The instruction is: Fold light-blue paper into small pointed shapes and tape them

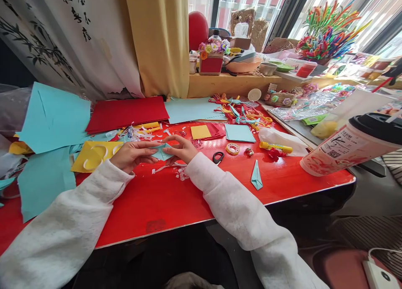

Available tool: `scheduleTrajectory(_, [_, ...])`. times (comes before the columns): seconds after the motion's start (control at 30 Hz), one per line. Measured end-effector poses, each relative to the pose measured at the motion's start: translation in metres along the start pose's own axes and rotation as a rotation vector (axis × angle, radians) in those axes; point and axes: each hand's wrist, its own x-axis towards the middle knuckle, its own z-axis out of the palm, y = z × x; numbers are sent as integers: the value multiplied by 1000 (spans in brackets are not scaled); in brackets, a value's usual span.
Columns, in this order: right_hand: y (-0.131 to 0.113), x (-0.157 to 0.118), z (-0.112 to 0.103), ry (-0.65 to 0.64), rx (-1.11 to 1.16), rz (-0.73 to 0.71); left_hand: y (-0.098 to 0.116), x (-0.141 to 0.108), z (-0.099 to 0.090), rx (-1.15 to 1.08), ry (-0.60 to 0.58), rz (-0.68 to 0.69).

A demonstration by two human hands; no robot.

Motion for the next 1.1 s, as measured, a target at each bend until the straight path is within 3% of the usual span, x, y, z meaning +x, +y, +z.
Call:
scheduleTrajectory(0.2, [3, 0, 0, -19, -24, 9, 0, -1, 0, -7, -8, -30])
scheduleTrajectory(0.4, [12, 7, -3, 80, -120, -23, -4, 1, 2, 34, -19, 28])
scheduleTrajectory(0.63, [12, 7, -6, 106, -209, -194, -3, 0, 3, 38, 4, 30])
scheduleTrajectory(0.73, [9, 5, -5, 96, -186, -231, -3, -1, 4, 32, 16, 39])
scheduleTrajectory(0.93, [8, 5, -5, 181, -55, -143, -2, -1, 3, -7, -50, 38])
scheduleTrajectory(1.1, [7, 5, -5, 185, -48, -190, -1, -2, 3, -37, -63, 56])
